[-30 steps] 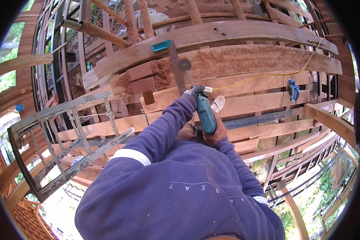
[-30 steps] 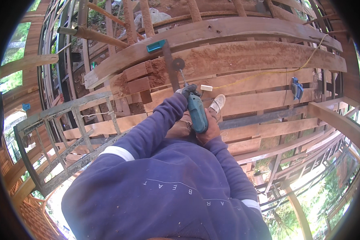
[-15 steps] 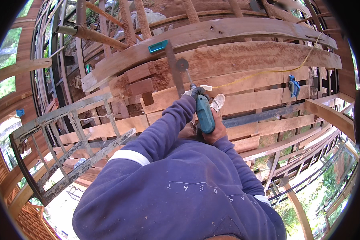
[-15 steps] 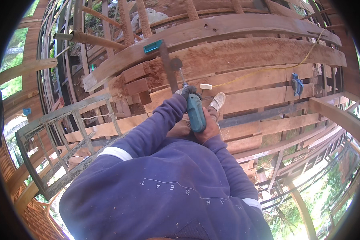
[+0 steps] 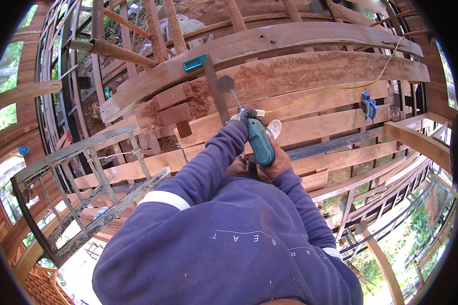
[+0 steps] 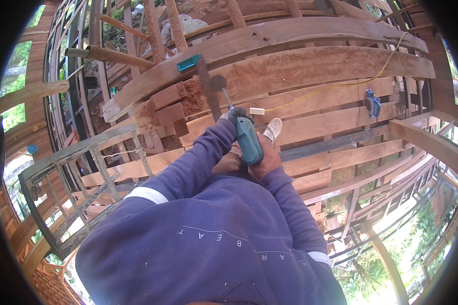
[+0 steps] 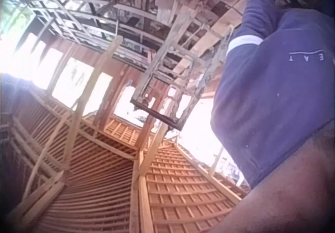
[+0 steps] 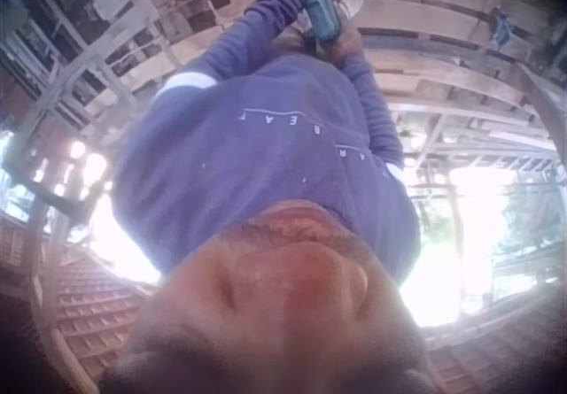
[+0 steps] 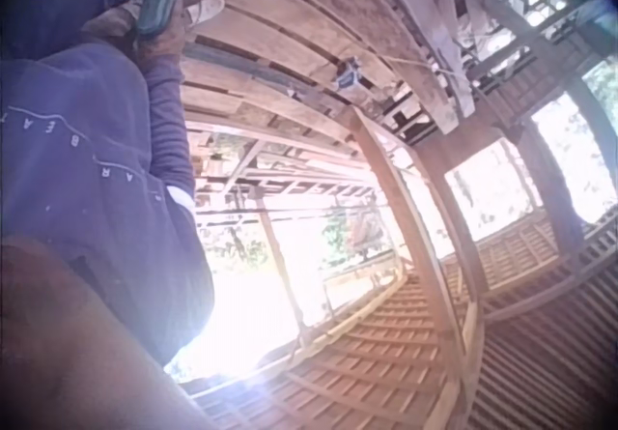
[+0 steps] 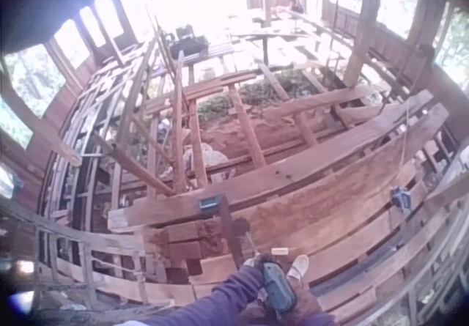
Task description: The person uses a corded drill to create holes in wooden planks on a construction site. They repeatedly position the drill, operate it to bore into the wood, and then clear the resulting sawdust from the bit and the hole. The person also uses a small sanding block to smooth the edges of the drilled holes.
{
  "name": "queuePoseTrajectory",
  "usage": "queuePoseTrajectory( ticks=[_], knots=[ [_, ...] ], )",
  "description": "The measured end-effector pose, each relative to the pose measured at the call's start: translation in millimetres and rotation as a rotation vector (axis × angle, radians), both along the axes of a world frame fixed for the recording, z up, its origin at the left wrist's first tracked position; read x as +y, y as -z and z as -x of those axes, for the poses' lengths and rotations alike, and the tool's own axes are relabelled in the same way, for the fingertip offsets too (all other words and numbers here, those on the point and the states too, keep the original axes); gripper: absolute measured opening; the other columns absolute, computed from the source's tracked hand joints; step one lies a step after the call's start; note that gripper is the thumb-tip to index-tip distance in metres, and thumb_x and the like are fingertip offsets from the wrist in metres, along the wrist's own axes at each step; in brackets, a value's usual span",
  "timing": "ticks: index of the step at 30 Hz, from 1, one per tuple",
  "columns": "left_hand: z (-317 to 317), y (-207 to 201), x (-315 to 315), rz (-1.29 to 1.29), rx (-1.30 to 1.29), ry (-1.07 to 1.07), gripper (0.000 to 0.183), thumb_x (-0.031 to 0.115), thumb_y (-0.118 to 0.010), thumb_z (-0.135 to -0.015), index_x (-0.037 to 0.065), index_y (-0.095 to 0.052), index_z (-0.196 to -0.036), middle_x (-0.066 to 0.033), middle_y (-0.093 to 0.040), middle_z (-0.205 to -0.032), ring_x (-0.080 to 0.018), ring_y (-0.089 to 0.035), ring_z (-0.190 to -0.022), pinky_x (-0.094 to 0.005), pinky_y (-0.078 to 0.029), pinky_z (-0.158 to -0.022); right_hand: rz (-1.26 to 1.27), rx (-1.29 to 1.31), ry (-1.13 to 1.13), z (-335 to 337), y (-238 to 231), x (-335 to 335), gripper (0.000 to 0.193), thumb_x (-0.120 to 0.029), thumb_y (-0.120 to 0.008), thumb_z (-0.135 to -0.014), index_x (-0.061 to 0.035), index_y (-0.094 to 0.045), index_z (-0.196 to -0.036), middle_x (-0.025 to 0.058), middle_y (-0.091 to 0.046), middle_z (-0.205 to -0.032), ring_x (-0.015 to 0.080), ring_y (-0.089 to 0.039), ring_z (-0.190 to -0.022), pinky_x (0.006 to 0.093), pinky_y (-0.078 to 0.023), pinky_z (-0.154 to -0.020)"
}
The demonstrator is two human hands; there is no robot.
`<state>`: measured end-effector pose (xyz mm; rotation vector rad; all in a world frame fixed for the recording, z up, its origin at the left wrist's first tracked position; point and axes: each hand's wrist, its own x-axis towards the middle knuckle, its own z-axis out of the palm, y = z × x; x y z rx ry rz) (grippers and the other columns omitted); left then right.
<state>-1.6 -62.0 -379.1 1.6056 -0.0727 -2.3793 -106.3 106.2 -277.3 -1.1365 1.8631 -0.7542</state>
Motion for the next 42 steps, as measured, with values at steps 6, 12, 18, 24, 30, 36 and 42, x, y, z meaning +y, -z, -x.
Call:
queuePoseTrajectory(
  ticks=[6,12,18,24,30,36,42],
  knots=[
    [3.0,-11.3,-3.9,0.0,0.055,-0.015,0.028,0.019,-0.065,-0.09,-0.003,-0.061,-0.107,-0.0206,-0.071,-0.086,-0.0332,-0.07,-0.069,-0.0441,-0.062,-0.068,0.111,0.041,-0.033,5.3,5.8,-3.8,0.086,-0.026,-0.084,-0.075,-0.0028,-0.043,-0.147,0.0234,-0.066,-0.123,0.0368,-0.069,-0.107,0.0409,-0.056,-0.089],
    [-0.7,-6.1,-11.1,-0.038,0.092,-0.079,0.026,0.018,-0.066,-0.089,0.001,-0.059,-0.107,-0.0214,-0.071,-0.088,-0.0336,-0.07,-0.072,-0.0459,-0.061,-0.068,0.151,0.029,-0.038,4.1,-1.2,-16.4,0.09,-0.015,-0.083,-0.07,-0.0104,-0.042,-0.15,0.0227,-0.069,-0.112,0.0399,-0.07,-0.098,0.0428,-0.058,-0.082],
    [-2.8,9.1,-13.7,-0.031,0.116,-0.083,0.025,0.018,-0.067,-0.089,0.005,-0.057,-0.107,-0.0216,-0.07,-0.087,-0.0334,-0.07,-0.071,-0.0472,-0.061,-0.068,0.07,0.063,-0.055,4.2,0.2,-20.7,0.089,-0.018,-0.083,-0.071,-0.0091,-0.042,-0.15,0.0229,-0.07,-0.108,0.0399,-0.071,-0.095,0.0428,-0.058,-0.08],
    [-0.4,9.2,-16.4,-0.039,0.064,-0.092,0.025,0.019,-0.067,-0.089,0.005,-0.058,-0.107,-0.0209,-0.071,-0.087,-0.0337,-0.07,-0.07,-0.0475,-0.061,-0.069,0.102,0.124,-0.086,10.6,-2.3,-25.6,0.087,-0.016,-0.082,-0.071,-0.0086,-0.043,-0.149,0.0232,-0.07,-0.109,0.04,-0.071,-0.095,0.0429,-0.058,-0.079],
    [-7.4,11.7,-23.3,-0.033,0.024,-0.125,0.026,0.017,-0.067,-0.088,0.003,-0.059,-0.108,-0.022,-0.07,-0.091,-0.0343,-0.071,-0.073,-0.0489,-0.062,-0.07,0.042,0.133,-0.126,7.9,-7.5,-38.8,0.087,-0.017,-0.083,-0.071,-0.0088,-0.044,-0.148,0.022,-0.07,-0.111,0.0402,-0.071,-0.095,0.0432,-0.058,-0.08],
    [-3.8,-3.4,-30.4,0.048,0.029,-0.096,0.023,0.015,-0.067,-0.089,0.003,-0.059,-0.107,-0.0214,-0.07,-0.09,-0.0343,-0.071,-0.075,-0.0492,-0.062,-0.071,0.039,0.108,-0.102,9.5,-10.7,-42.6,0.09,-0.019,-0.084,-0.069,-0.0108,-0.043,-0.149,0.022,-0.07,-0.112,0.0404,-0.071,-0.095,0.0438,-0.059,-0.079],
    [6.9,1.5,-34.1,0.0,0.054,-0.165,0.031,0.02,-0.069,-0.088,0.002,-0.055,-0.108,-0.0199,-0.071,-0.086,-0.0336,-0.07,-0.07,-0.0471,-0.061,-0.066,-0.05,0.157,-0.187,23.2,-16.9,-51.8,0.092,-0.028,-0.082,-0.071,-0.0139,-0.039,-0.151,0.021,-0.071,-0.103,0.0403,-0.071,-0.09,0.0466,-0.057,-0.078]
  ],
)
